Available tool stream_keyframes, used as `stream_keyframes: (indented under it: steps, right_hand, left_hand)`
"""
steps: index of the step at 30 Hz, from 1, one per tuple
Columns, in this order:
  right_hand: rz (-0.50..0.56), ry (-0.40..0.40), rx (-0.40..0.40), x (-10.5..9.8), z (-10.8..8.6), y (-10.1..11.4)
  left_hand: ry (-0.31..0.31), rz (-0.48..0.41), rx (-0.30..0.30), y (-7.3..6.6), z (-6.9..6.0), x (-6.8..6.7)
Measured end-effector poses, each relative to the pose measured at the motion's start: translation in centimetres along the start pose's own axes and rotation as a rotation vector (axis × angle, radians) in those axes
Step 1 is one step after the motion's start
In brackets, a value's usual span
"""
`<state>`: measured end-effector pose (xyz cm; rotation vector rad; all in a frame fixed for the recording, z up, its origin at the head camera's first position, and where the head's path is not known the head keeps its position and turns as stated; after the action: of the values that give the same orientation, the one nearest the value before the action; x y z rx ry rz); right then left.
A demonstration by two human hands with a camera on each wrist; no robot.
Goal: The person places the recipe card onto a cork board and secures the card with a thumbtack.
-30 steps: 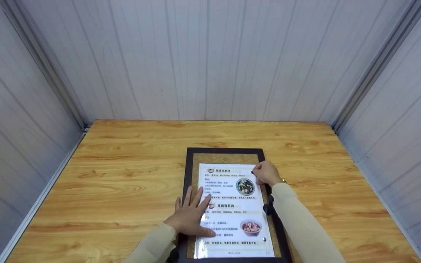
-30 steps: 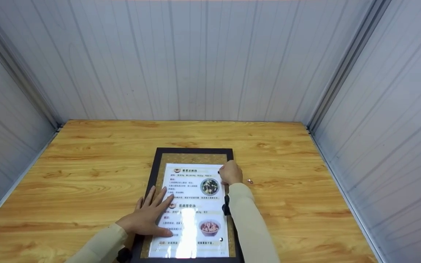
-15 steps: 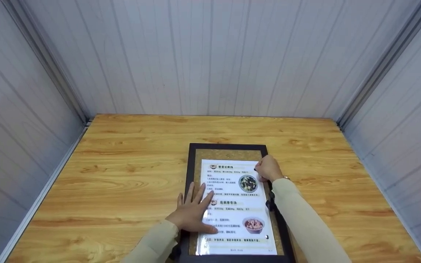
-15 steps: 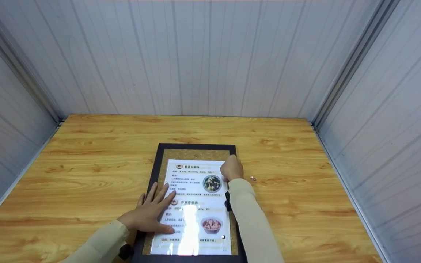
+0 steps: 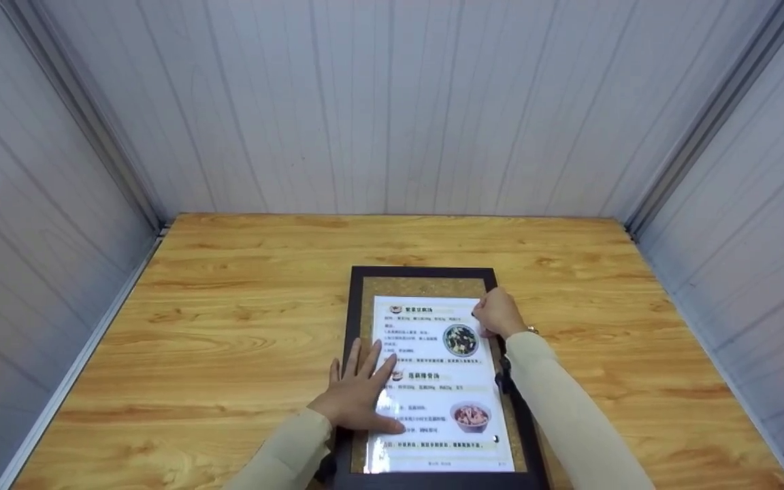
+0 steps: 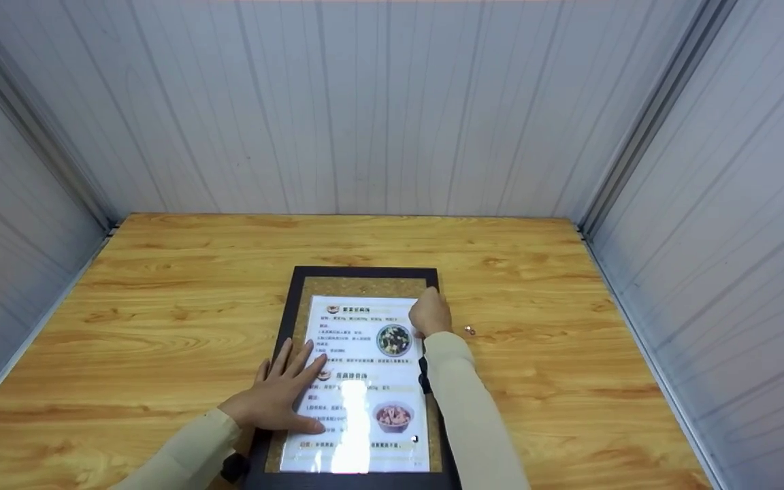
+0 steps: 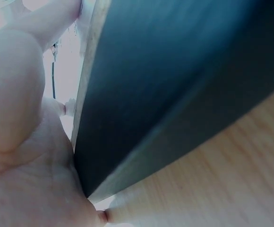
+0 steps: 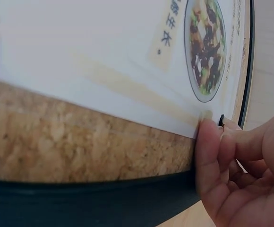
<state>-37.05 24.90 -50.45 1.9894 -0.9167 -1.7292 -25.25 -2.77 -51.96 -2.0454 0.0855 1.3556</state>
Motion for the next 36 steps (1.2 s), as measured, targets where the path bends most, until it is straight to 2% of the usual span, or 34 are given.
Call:
stream_keyframes:
  steps: [9, 12, 14, 18, 20, 24, 28, 33, 36]
  right_hand:
    - [-0.027, -0.019, 0.022, -0.1, -0.3, -0.5]
    - [-0.025, -0.017, 0.004, 0.0, -0.6, -0.6]
    - [0.007, 0.02, -0.023, -0.2, -0.9, -0.7]
    - [0.127, 0.146, -0.022, -1.0, -1.6, -1.7]
    - [0.155, 0.184, -0.012, -1.7, -1.8, -2.5]
    - [0.07, 0.149, -0.082, -4.0, -1.9, -3.5]
    - [0.021, 0.114, -0.113, -6.3, -2.3, -5.0]
    - [-0.062, 0.108, -0.086, -7.5, -3.2, -7.2]
    - [-0.112, 0.065, -0.059, -7.5, -3.6, -8.3]
  left_hand:
    - [0.013, 0.011, 0.005, 0.0, 0.6, 0.1]
    - [0.013, 0.014, 0.006, 0.0, 0.7, 0.2]
    - [0.009, 0.019, 0.009, 0.0, 0.8, 0.2]
    - [0.006, 0.022, 0.015, -0.2, 1.0, 0.4]
    - [0.011, 0.02, 0.012, -0.2, 1.1, 0.4]
    - [0.016, 0.012, -0.01, 0.1, 0.9, 0.4]
    - [0.012, 0.012, -0.005, 0.0, 0.8, 0.4]
    - [0.007, 0.02, 0.0, 0.0, 0.6, 0.4]
    - [0.007, 0.012, 0.004, 0.0, 0.6, 0.4]
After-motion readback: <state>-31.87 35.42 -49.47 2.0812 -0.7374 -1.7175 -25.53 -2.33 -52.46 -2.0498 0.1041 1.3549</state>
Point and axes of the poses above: each hand's wrist, its own z-axis towards the middle knuckle, its own x-axis out of the palm, y = z × x, the point moved 5 cm from there along z, towards the middle knuckle, and after that the axes turned 2 degrees about -y, right-handed, at the moved point
